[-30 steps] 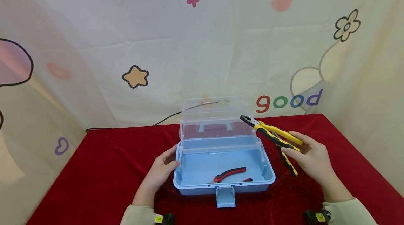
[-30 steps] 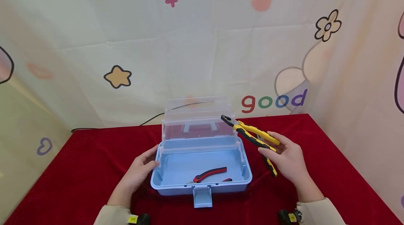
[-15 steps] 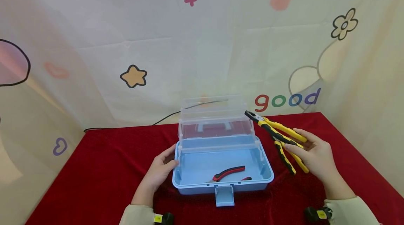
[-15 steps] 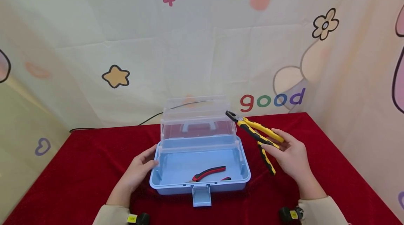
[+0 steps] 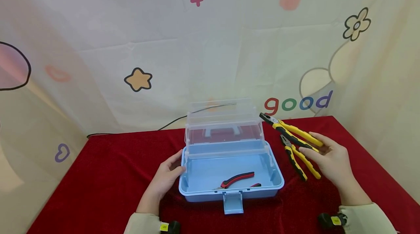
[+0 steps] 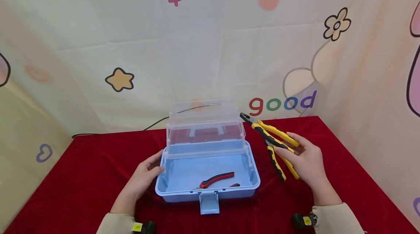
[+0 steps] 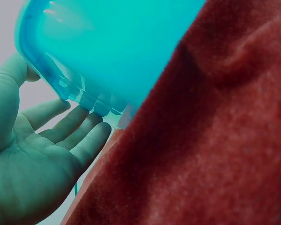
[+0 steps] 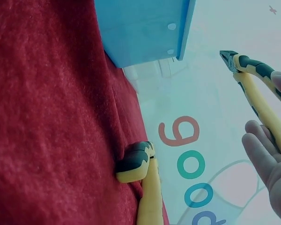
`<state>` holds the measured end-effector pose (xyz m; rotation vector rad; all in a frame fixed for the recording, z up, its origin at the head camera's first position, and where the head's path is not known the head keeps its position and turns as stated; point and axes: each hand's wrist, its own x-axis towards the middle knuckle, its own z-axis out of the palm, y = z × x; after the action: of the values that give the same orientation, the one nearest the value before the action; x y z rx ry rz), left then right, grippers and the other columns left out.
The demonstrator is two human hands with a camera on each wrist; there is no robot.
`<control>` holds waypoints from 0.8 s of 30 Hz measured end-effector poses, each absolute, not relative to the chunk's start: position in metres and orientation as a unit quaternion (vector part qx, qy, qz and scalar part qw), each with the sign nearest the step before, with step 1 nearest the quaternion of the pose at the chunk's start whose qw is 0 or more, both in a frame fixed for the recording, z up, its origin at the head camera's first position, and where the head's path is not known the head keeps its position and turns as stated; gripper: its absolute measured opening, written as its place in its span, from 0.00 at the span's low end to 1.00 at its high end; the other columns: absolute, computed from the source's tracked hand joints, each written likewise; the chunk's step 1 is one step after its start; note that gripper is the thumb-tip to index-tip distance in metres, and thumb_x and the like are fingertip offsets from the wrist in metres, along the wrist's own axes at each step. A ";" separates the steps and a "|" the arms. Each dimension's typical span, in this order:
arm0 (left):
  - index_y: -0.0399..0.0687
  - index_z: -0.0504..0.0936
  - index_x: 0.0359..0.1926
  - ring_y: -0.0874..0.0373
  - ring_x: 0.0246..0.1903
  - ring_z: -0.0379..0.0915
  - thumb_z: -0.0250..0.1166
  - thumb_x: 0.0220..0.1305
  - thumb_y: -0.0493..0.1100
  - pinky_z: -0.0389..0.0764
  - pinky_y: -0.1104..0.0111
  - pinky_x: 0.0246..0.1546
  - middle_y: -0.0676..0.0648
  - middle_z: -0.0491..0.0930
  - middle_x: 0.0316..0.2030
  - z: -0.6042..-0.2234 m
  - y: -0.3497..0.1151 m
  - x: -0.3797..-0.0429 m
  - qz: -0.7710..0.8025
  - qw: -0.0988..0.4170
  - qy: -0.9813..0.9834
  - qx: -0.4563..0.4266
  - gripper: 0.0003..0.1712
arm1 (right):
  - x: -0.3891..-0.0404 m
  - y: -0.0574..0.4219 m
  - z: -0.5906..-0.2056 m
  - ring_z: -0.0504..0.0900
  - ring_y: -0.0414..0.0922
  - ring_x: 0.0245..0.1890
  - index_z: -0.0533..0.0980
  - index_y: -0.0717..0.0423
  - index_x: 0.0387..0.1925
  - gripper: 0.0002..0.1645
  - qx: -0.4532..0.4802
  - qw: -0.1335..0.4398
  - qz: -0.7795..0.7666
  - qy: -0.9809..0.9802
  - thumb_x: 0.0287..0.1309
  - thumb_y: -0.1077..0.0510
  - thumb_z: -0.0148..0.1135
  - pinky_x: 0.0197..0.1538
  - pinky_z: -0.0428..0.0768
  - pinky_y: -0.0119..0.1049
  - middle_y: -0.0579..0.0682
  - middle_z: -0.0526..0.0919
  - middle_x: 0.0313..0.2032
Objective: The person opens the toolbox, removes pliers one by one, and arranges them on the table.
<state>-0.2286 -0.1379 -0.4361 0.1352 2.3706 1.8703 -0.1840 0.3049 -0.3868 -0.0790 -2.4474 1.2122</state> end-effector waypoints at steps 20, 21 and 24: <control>0.51 0.64 0.68 0.47 0.58 0.70 0.58 0.61 0.37 0.74 0.53 0.58 0.43 0.69 0.64 -0.436 -0.138 -0.228 0.617 0.062 0.783 0.043 0.33 | -0.185 0.315 -0.390 0.71 0.22 0.31 0.69 0.59 0.62 0.36 -0.058 0.192 0.428 -0.881 0.55 0.46 0.64 0.32 0.76 0.18 0.63 0.76 0.50; 0.51 0.64 0.68 0.47 0.58 0.70 0.58 0.61 0.37 0.74 0.53 0.58 0.43 0.69 0.64 -0.436 -0.138 -0.228 0.617 0.061 0.783 0.044 0.33 | -0.186 0.315 -0.391 0.71 0.24 0.32 0.69 0.59 0.62 0.36 -0.060 0.191 0.426 -0.882 0.55 0.46 0.64 0.31 0.76 0.18 0.62 0.76 0.50; 0.51 0.64 0.68 0.47 0.59 0.70 0.58 0.61 0.37 0.74 0.54 0.58 0.43 0.69 0.64 -0.436 -0.138 -0.228 0.617 0.062 0.784 0.044 0.33 | -0.186 0.318 -0.391 0.72 0.29 0.33 0.69 0.58 0.62 0.37 -0.068 0.186 0.421 -0.885 0.55 0.44 0.64 0.30 0.76 0.20 0.59 0.76 0.49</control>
<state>-0.2282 -0.1378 -0.4364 0.1319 2.3694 1.8641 -0.1861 0.3179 -0.3913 -0.1927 -2.4925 1.1863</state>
